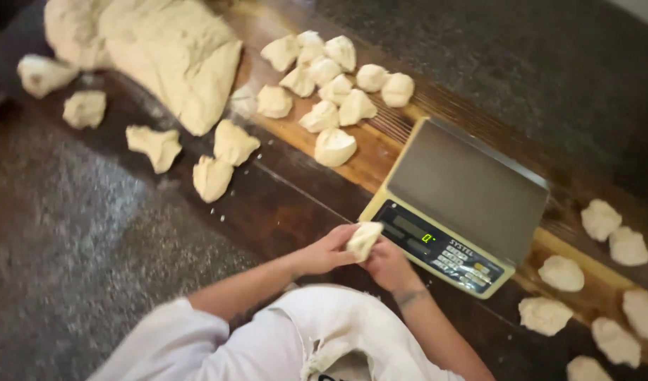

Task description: A bakery worker portions a large mass of dough by cutting it with a knife, weighing each piece on a digital scale for accuracy, and then rolling the pieces into uniform balls on a wooden table.

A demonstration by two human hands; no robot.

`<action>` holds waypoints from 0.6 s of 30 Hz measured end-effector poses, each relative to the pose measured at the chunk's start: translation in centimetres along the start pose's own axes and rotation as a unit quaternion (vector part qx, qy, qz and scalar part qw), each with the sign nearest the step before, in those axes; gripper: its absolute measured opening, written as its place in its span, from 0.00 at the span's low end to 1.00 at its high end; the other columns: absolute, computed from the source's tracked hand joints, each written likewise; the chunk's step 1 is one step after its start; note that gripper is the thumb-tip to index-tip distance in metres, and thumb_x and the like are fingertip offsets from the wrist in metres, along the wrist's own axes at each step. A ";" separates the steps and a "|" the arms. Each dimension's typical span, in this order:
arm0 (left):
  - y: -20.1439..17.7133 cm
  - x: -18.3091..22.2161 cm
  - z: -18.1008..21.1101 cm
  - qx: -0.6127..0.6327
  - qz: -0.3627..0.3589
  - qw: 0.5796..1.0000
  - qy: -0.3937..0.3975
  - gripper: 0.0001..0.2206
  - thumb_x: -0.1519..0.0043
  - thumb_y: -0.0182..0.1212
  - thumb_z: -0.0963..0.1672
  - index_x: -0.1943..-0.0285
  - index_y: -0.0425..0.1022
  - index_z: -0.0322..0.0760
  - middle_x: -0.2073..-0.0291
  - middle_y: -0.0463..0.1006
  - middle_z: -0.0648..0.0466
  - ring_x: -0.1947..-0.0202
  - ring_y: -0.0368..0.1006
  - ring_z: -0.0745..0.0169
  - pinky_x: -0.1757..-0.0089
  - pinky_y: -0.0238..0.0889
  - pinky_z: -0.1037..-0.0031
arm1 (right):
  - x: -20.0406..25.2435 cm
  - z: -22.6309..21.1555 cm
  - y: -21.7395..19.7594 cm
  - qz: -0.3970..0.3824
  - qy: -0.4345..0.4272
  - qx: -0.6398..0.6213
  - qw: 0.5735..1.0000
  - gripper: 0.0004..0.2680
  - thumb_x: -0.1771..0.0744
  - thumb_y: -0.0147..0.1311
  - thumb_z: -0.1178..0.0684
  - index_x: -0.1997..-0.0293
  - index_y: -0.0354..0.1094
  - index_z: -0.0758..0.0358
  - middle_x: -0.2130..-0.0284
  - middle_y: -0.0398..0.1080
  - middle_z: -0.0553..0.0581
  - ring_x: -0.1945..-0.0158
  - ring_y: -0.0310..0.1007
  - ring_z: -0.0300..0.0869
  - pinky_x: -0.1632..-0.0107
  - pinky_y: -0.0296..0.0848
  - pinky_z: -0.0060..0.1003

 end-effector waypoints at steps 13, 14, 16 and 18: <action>-10.6 3.6 -1.1 -0.157 0.288 0.945 -0.017 0.12 0.44 0.70 0.47 0.53 0.85 0.43 0.59 0.84 0.50 0.53 0.81 0.50 0.51 0.73 0.61 | 3.7 -17.3 -17.3 0.190 -0.042 0.607 0.770 0.31 0.36 0.52 0.15 0.42 0.77 0.50 0.34 0.66 0.70 0.27 0.53 0.65 0.40 0.60 0.70; -13.4 4.7 -1.9 -0.156 0.281 0.947 -0.017 0.12 0.44 0.70 0.47 0.53 0.85 0.43 0.59 0.84 0.50 0.53 0.81 0.50 0.51 0.73 0.61 | 3.3 -14.8 -18.8 0.193 -0.035 0.607 0.770 0.31 0.36 0.52 0.15 0.42 0.77 0.50 0.34 0.66 0.70 0.27 0.53 0.65 0.40 0.60 0.70; -21.1 7.0 -2.0 -0.384 0.416 0.823 -0.051 0.17 0.45 0.64 0.42 0.45 0.82 0.37 0.53 0.80 0.43 0.48 0.77 0.41 0.47 0.69 0.54 | 3.0 -12.6 -20.7 0.246 -0.265 0.566 0.741 0.17 0.32 0.63 0.31 0.49 0.80 0.51 0.47 0.77 0.59 0.40 0.75 0.54 0.44 0.73 0.49; -27.1 8.3 -6.1 -0.505 0.469 0.722 -0.056 0.21 0.46 0.66 0.44 0.42 0.78 0.35 0.55 0.77 0.43 0.55 0.78 0.42 0.56 0.73 0.56 | 3.2 -11.2 -19.9 0.249 -0.280 0.475 0.796 0.12 0.31 0.65 0.40 0.49 0.79 0.53 0.51 0.77 0.58 0.45 0.75 0.52 0.44 0.72 0.46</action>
Point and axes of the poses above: each hand's wrist, its own x-axis away from the middle knuckle, its own y-axis out of the palm, z = x × y, the point moved 6 cm from there along -x, towards the middle knuckle
